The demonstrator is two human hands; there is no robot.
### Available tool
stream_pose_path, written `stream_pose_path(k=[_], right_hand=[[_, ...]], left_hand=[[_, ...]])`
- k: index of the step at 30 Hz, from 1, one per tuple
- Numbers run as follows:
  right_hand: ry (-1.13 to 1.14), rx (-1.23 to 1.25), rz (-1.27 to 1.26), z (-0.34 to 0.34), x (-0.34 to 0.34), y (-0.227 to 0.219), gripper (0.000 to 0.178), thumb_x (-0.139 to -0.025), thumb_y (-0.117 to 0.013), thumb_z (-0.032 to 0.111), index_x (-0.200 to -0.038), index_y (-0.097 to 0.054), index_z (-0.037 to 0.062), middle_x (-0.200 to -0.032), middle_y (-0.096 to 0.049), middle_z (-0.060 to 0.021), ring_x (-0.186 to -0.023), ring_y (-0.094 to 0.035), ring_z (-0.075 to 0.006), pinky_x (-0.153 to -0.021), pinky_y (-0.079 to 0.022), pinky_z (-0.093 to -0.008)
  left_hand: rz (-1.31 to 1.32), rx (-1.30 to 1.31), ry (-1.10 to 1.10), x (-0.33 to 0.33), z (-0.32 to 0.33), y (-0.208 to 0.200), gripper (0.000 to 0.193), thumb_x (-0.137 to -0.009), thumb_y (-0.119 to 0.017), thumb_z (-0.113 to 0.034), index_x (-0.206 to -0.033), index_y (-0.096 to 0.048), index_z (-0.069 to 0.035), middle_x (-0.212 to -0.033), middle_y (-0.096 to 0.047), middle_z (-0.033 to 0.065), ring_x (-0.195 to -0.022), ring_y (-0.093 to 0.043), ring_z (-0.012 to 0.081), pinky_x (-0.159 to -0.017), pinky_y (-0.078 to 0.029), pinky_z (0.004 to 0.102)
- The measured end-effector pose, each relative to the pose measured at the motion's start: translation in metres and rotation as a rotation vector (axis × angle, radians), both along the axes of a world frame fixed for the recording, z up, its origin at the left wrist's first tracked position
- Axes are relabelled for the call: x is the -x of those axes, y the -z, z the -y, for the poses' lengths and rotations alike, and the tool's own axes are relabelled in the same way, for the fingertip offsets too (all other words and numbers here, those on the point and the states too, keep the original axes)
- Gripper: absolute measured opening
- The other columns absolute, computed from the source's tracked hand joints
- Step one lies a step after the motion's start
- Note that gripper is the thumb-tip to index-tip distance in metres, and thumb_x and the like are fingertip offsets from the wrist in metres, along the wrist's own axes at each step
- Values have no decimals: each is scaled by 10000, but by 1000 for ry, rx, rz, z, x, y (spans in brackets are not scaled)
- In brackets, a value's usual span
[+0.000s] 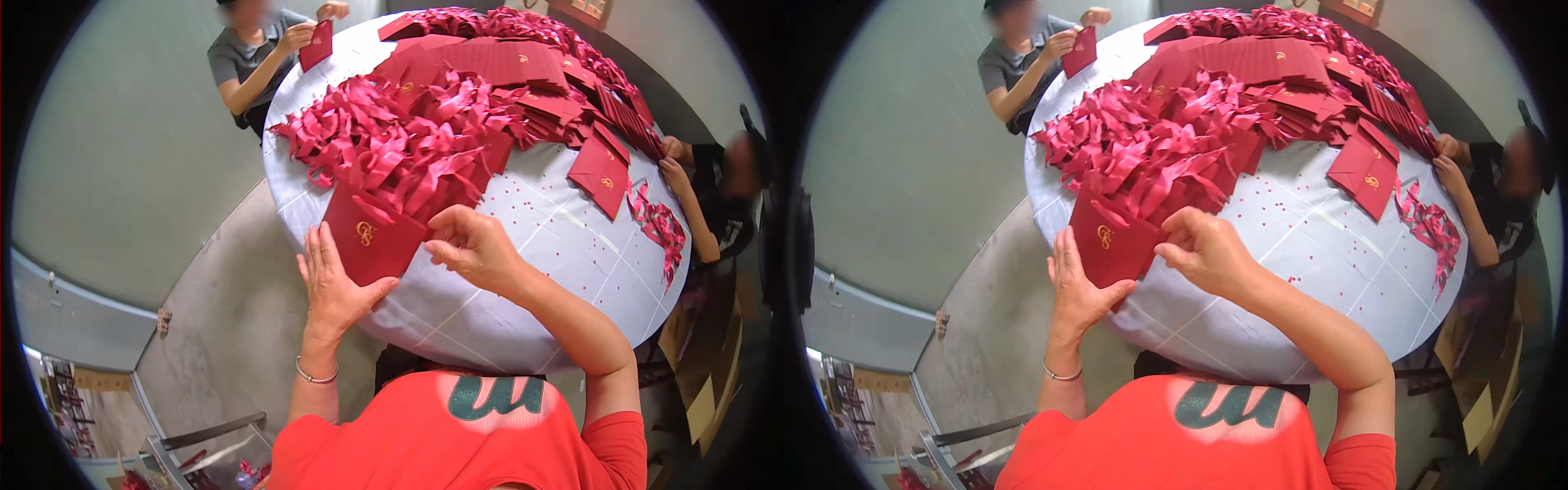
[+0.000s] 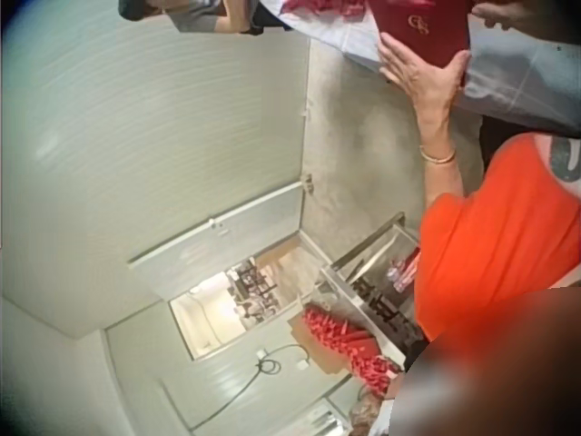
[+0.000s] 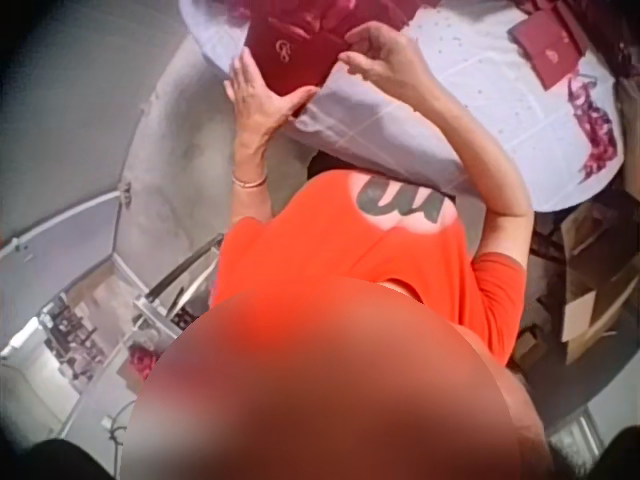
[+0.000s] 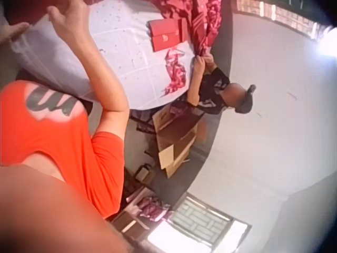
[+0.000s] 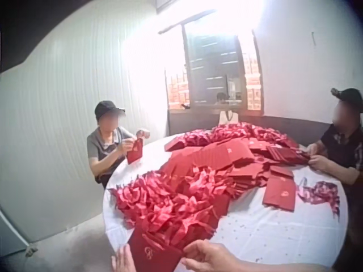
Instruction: The person attaches ribbon handles to paper bags by threading ribbons through the pre-cut slots and folds the bags by hand.
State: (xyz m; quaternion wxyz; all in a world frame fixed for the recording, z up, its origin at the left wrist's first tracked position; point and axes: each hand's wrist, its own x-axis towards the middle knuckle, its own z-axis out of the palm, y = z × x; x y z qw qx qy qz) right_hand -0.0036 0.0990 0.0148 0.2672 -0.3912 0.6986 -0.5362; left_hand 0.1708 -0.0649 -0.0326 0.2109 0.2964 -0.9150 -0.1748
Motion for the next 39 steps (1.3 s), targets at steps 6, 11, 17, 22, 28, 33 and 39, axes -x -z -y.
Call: stream_pose_path(k=[6,11,17,22,28,33,39], right_hand=[[-61,-57,-7,4,-9,15,273,-891,-690,83,-1118,-577,-19,-921,-685,-90,-758,-675,-126,-609,-549,-269],[-57,77,-144,2,1,21,389,-803,-744,144,-1118,-606,-37,-1021,-694,-167,-850,-695,-220,-755,-567,-339],[-96,-36,-223,-32,25,7,371,-829,-702,179,-1137,-599,-1,-1021,-693,-159,-881,-689,-298,-773,-538,-388],[-295,-211,-554,-56,20,22,351,-795,-718,260,-1056,-644,37,-1043,-672,-139,-971,-646,-329,-811,-521,-444],[-571,-30,-799,-2,-56,42,656,-720,-788,442,-1128,-609,-39,-1278,-532,-201,-1221,-478,-347,-1036,-397,-422],[-463,-1,-1116,11,-83,71,915,-675,-798,445,-1342,-475,-93,-1462,-384,-271,-1363,-361,-361,-1099,-310,-453],[-464,193,-1104,2,-83,91,708,-656,-779,274,-1241,-557,-57,-1383,-467,-225,-1303,-444,-354,-1062,-377,-441]], left_hand=[[7,-2,-11,21,9,-16,1270,-595,-839,-594,-1484,-217,66,-1457,-345,350,-1393,-313,453,-1150,-232,540],[34,52,52,59,10,-20,1162,-620,-854,-536,-1420,-322,118,-1339,-444,374,-1254,-454,479,-1062,-390,472],[83,35,-5,54,14,-26,1153,-657,-853,-472,-1455,-264,116,-1441,-330,398,-1366,-340,481,-1130,-320,466],[178,16,43,69,17,-38,1173,-657,-844,-499,-1452,-253,129,-1441,-350,379,-1363,-363,455,-1119,-343,442],[347,-12,91,78,18,-59,1233,-647,-843,-529,-1462,-207,142,-1434,-367,376,-1354,-388,444,-1112,-358,429],[351,42,134,79,28,-58,1250,-640,-851,-526,-1449,-198,167,-1453,-343,380,-1383,-357,435,-1123,-349,421],[278,18,127,75,21,-44,1223,-671,-844,-501,-1467,-181,149,-1472,-284,400,-1416,-288,450,-1153,-297,414]])
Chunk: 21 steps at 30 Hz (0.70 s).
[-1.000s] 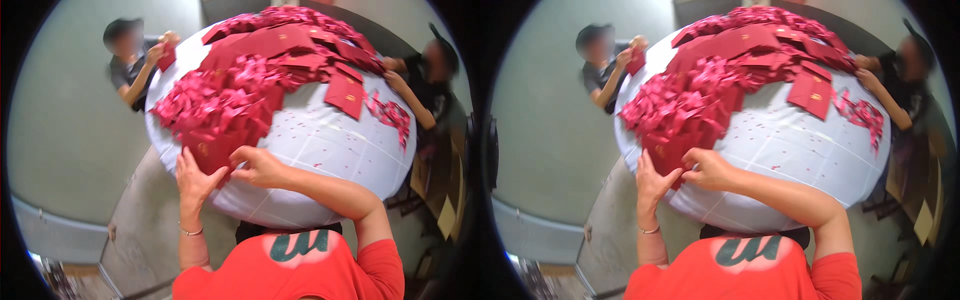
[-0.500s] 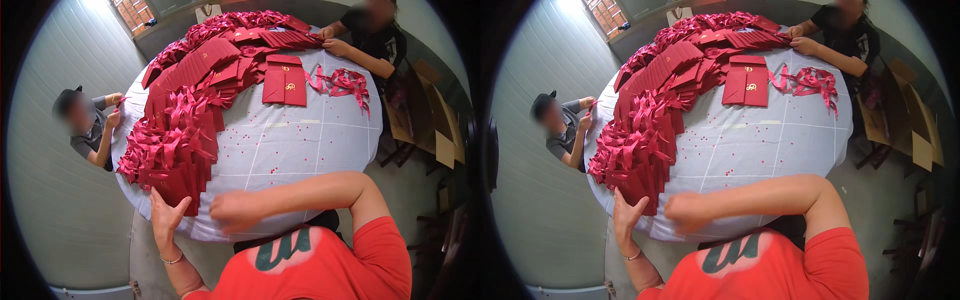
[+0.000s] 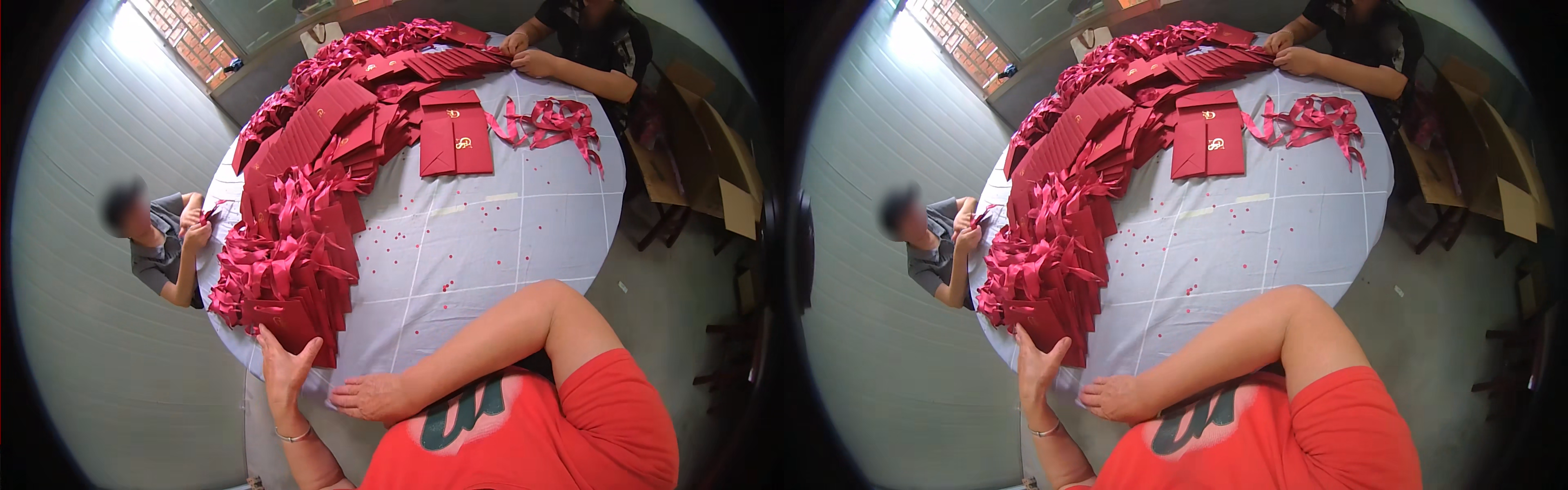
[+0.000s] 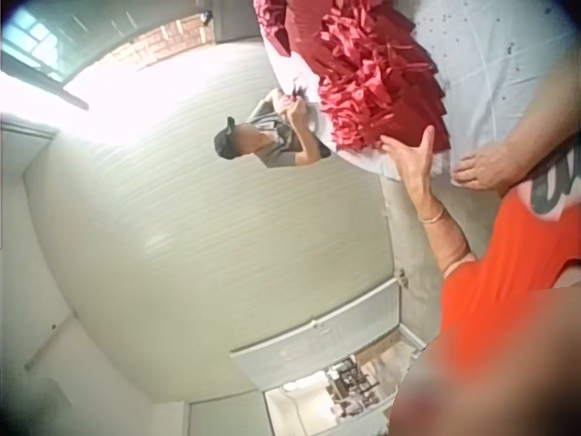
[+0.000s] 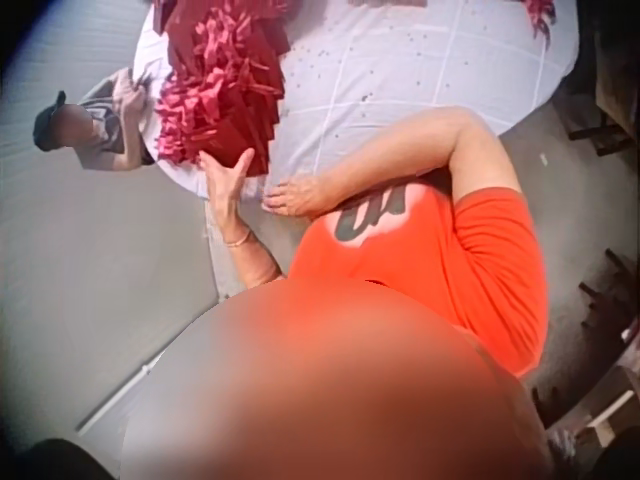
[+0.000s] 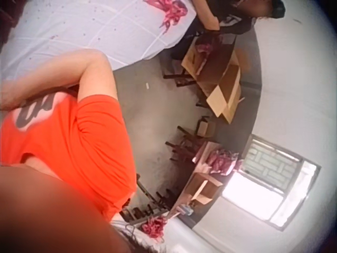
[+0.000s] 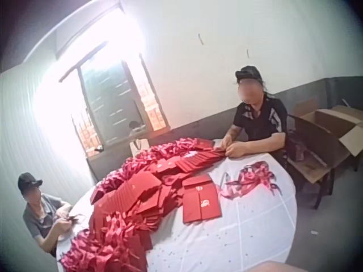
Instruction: The person attaches ribbon handles to paper bags by threading ribbons through the pre-cut slots and folds the bags by hand.
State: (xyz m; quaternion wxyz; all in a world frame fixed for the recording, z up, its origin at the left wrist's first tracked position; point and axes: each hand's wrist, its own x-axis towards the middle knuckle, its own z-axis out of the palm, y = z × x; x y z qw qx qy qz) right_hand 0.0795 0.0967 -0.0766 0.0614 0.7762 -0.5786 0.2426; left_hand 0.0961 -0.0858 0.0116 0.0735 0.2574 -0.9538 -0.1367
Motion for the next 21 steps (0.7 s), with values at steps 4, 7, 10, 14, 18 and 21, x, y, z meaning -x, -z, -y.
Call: stream_pose_path(k=[4,7,10,14,18,21], right_hand=[[6,-336,317,-41,49,-58,529,-750,-743,228,-1180,-566,-25,-1317,-510,-243,-1222,-517,-380,-1021,-431,-449],[395,-58,603,-90,110,-78,311,-811,-732,227,-1062,-644,66,-1057,-657,-120,-907,-671,-278,-757,-549,-408],[965,230,522,-129,193,-74,317,-810,-745,266,-1025,-649,54,-1001,-657,-133,-886,-667,-276,-766,-533,-406],[1465,45,388,-143,266,-77,692,-775,-776,426,-1180,-515,-71,-1124,-583,-234,-1079,-587,-382,-906,-499,-459],[1736,3,348,-135,299,-74,849,-717,-774,599,-1178,-490,-55,-1139,-569,-228,-1113,-570,-367,-943,-473,-438],[1874,-53,363,-119,312,-74,936,-664,-799,626,-1244,-465,-27,-1224,-537,-188,-1180,-518,-307,-979,-429,-435]], left_hand=[[-160,-94,-20,-17,0,23,1196,-702,-843,-446,-1495,-142,112,-1509,-142,423,-1452,-168,473,-1182,-217,428],[-227,-117,-5,-37,0,35,1199,-698,-859,-396,-1511,-119,82,-1539,-63,399,-1474,-96,455,-1194,-168,448],[-225,-109,-6,-46,-6,37,1209,-690,-864,-398,-1517,-117,71,-1549,-71,380,-1474,-99,453,-1195,-170,455],[-215,-120,-21,-49,-6,38,1232,-674,-870,-413,-1523,-112,58,-1551,-63,377,-1474,-98,455,-1190,-182,464],[-208,-72,-37,-51,-8,42,1262,-636,-884,-407,-1529,-111,37,-1543,-58,391,-1467,-101,474,-1186,-188,486],[-198,-76,-53,-58,0,49,1279,-610,-893,-372,-1532,-101,27,-1539,-59,397,-1463,-110,478,-1186,-188,489]])
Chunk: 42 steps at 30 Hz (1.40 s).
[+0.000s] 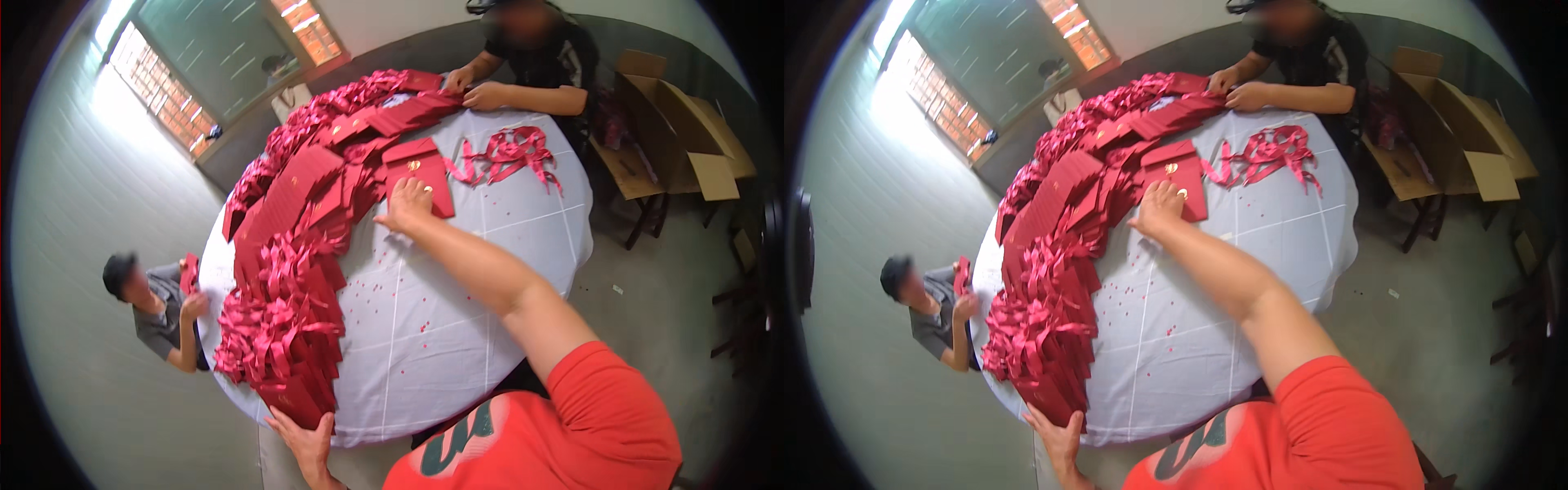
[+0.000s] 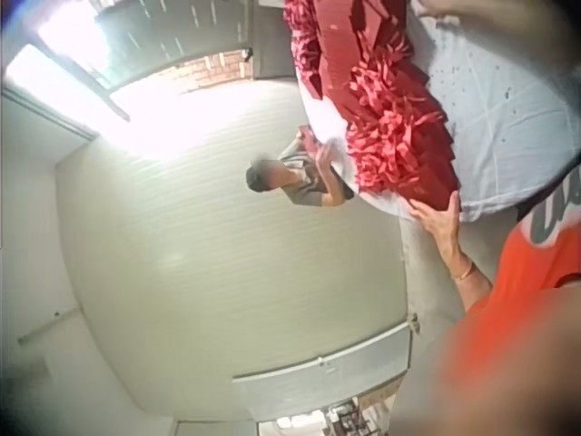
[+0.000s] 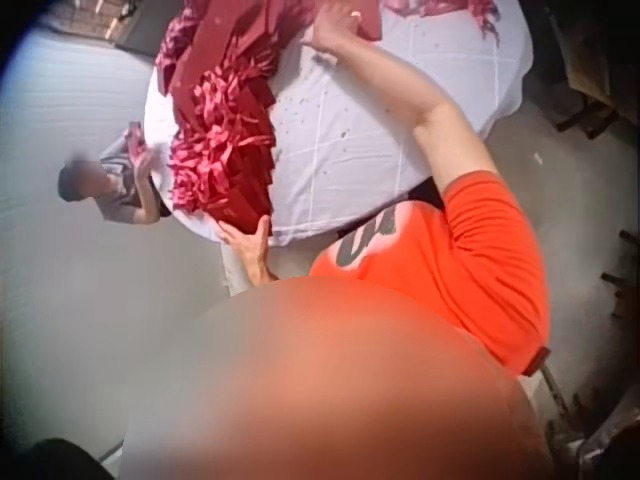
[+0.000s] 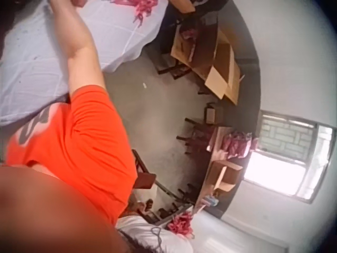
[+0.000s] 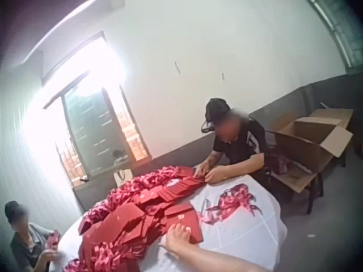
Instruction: The person attaches ribbon handles to paper bags by threading ribbons through the pre-cut slots and folds the bags by hand.
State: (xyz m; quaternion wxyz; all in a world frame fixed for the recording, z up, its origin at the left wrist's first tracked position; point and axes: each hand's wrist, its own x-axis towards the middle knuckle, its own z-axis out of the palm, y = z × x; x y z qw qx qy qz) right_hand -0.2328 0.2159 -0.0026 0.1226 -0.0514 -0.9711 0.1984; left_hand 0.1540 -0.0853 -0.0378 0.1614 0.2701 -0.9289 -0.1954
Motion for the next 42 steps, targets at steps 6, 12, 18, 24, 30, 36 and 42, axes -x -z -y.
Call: stream_pose_path(k=[6,12,18,24,30,36,42], right_hand=[[150,9,-12,15,23,26,766,-688,-819,342,-1296,-502,1,-1289,-514,-174,-1178,-486,-297,-1031,-368,-432],[11,177,-74,5,10,14,698,-648,-781,215,-1227,-462,-9,-1210,-529,-193,-1154,-498,-322,-1001,-410,-439],[-456,272,-297,-27,-39,-5,848,-633,-757,233,-1352,-400,-41,-1251,-487,-224,-1166,-469,-402,-1050,-385,-465],[-683,235,-348,-39,-89,2,757,-646,-750,196,-1311,-458,-17,-1303,-468,-249,-1215,-456,-409,-1058,-377,-473],[-779,177,-316,-41,-100,34,722,-665,-772,163,-1306,-489,-12,-1369,-441,-259,-1292,-415,-434,-1121,-323,-492],[-780,149,-264,-41,-103,35,719,-665,-770,175,-1300,-494,-17,-1375,-435,-269,-1297,-414,-443,-1134,-309,-493],[-782,160,-270,-39,-99,36,732,-657,-780,200,-1295,-496,-21,-1373,-433,-273,-1296,-414,-443,-1134,-308,-494]], left_hand=[[-13,20,12,-8,7,9,1244,-632,-883,-343,-1539,-106,8,-1556,-80,367,-1468,-150,443,-1186,-214,440],[134,38,66,-8,-14,-21,1302,-661,-831,-560,-1510,-86,88,-1531,-127,391,-1447,-147,488,-1194,-196,492],[149,75,96,-4,-9,-12,1299,-652,-842,-551,-1506,-106,94,-1526,-124,400,-1449,-152,479,-1188,-208,493],[171,60,90,0,-13,-17,1293,-651,-849,-533,-1503,-112,101,-1527,-115,403,-1452,-156,470,-1197,-186,468],[179,35,112,15,-18,-21,1292,-658,-851,-519,-1500,-100,111,-1530,-114,398,-1458,-128,470,-1201,-170,477],[124,51,77,4,-20,-16,1331,-637,-860,-532,-1489,-82,133,-1534,-107,389,-1458,-123,467,-1204,-162,477],[116,94,64,-1,-22,-16,1346,-625,-865,-531,-1495,-70,119,-1532,-107,388,-1451,-142,470,-1199,-182,482]])
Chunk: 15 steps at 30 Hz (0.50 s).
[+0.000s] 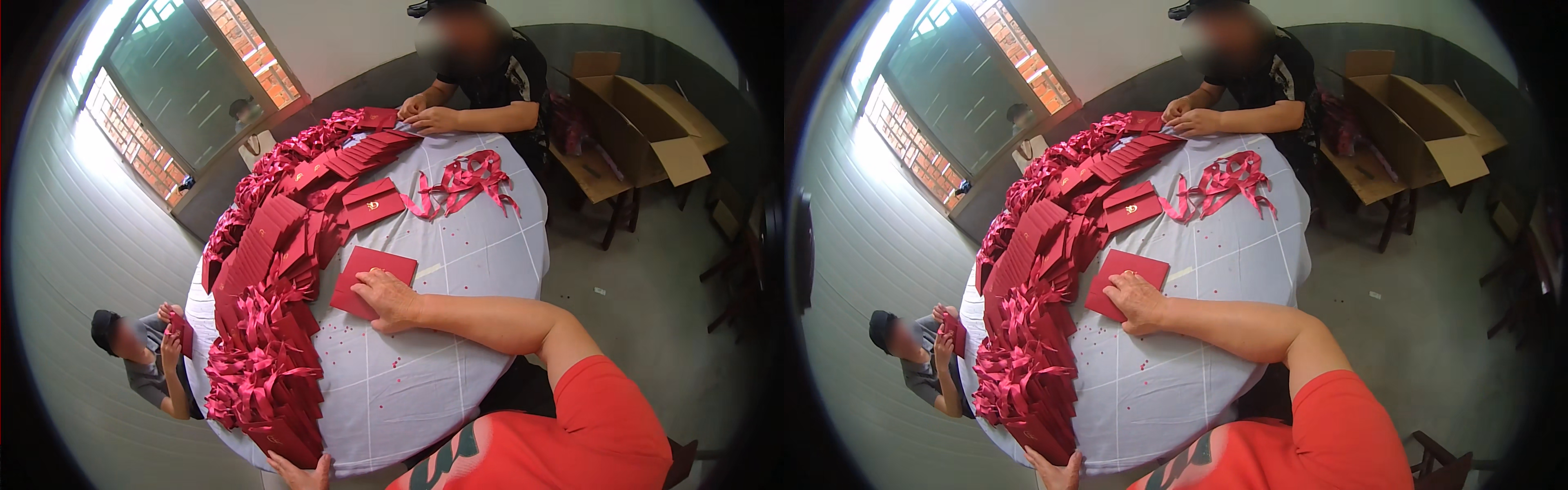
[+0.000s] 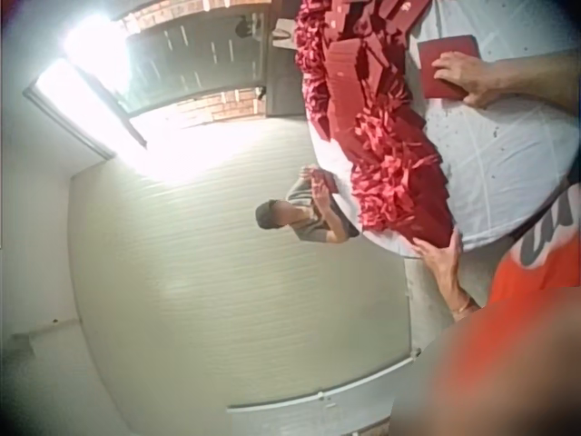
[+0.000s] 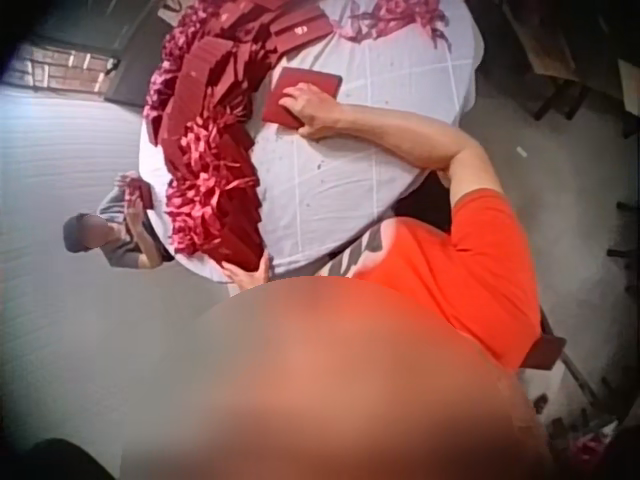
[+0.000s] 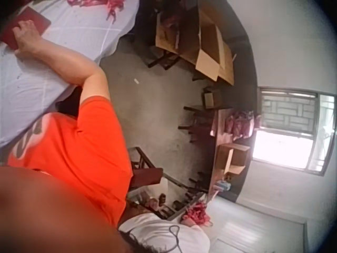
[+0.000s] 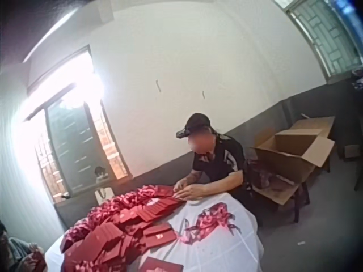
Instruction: The person attaches ribbon handles to paper bags by threading ribbons through the pre-cut slots and folds the bags by hand.
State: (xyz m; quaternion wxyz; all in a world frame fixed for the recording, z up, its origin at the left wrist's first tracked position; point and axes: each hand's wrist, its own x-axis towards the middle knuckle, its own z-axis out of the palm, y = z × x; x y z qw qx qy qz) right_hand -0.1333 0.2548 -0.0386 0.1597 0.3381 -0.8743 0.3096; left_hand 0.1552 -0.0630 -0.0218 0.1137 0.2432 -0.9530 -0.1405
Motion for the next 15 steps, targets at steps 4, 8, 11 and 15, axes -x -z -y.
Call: stream_pose_path(k=[4,8,11,15], right_hand=[[3,16,-25,0,0,2,737,-655,-786,205,-1295,-497,-20,-1374,-432,-272,-1298,-414,-434,-1137,-305,-490],[-19,36,2,0,-2,0,739,-647,-789,203,-1291,-501,-19,-1367,-442,-269,-1296,-420,-427,-1135,-309,-488],[-33,46,-27,2,0,2,743,-631,-794,205,-1281,-510,-16,-1347,-466,-266,-1286,-434,-425,-1127,-321,-489],[-1,78,-99,-3,-3,-5,695,-616,-777,159,-1243,-520,2,-1321,-486,-265,-1220,-469,-437,-1086,-371,-495]], left_hand=[[33,-1,-22,-5,-3,-1,1319,-640,-858,-504,-1492,-71,125,-1529,-109,394,-1450,-149,472,-1194,-200,484],[76,-27,-10,-11,-4,1,1278,-661,-840,-473,-1487,-76,133,-1522,-121,404,-1446,-157,478,-1190,-217,475],[100,27,-6,-14,-4,2,1245,-665,-830,-470,-1477,-113,143,-1495,-174,421,-1428,-202,487,-1184,-230,471],[210,128,-96,-18,-24,-27,1187,-633,-880,-361,-1520,-188,16,-1525,-191,377,-1436,-231,460,-1167,-260,445]])
